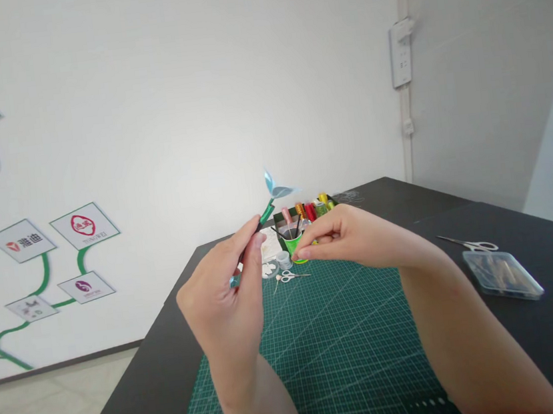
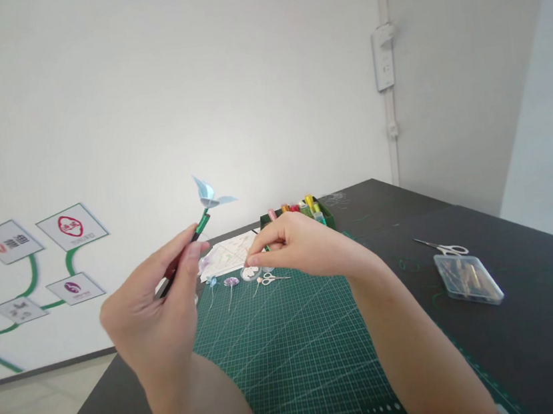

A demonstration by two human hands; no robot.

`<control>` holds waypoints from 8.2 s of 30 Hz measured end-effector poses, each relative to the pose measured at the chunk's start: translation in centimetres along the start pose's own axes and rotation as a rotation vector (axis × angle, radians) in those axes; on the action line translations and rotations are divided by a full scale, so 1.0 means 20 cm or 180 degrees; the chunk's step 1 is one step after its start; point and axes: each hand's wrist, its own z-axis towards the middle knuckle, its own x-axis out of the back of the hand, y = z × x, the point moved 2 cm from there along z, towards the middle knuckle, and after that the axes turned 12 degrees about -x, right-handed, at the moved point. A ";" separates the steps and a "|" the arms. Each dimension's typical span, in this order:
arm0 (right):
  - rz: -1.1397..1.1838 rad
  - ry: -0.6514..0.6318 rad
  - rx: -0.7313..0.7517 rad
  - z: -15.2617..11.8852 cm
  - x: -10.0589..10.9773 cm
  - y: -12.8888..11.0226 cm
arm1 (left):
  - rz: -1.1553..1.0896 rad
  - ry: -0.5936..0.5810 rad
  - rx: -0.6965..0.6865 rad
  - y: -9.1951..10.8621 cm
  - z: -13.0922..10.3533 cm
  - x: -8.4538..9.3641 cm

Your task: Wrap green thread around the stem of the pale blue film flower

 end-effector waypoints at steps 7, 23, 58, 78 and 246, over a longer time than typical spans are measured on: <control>0.0653 0.0818 -0.0075 0.07 0.03 0.05 | -0.0184 0.0022 0.0094 0.03 0.01 -0.01; 0.1383 0.1023 0.0496 0.01 -0.05 -0.06 | -0.0357 -0.0248 0.0044 0.03 0.03 -0.05; 0.2622 0.1063 0.0697 -0.04 -0.22 -0.16 | -0.1153 -0.0872 0.0388 0.09 0.04 -0.04; 0.2365 0.1366 0.0695 -0.13 -0.23 -0.18 | -0.2908 -0.0850 0.0961 0.10 0.00 -0.09; 0.1801 0.1104 0.1027 -0.11 -0.12 -0.13 | -0.3952 -0.1523 0.1320 0.06 0.00 -0.06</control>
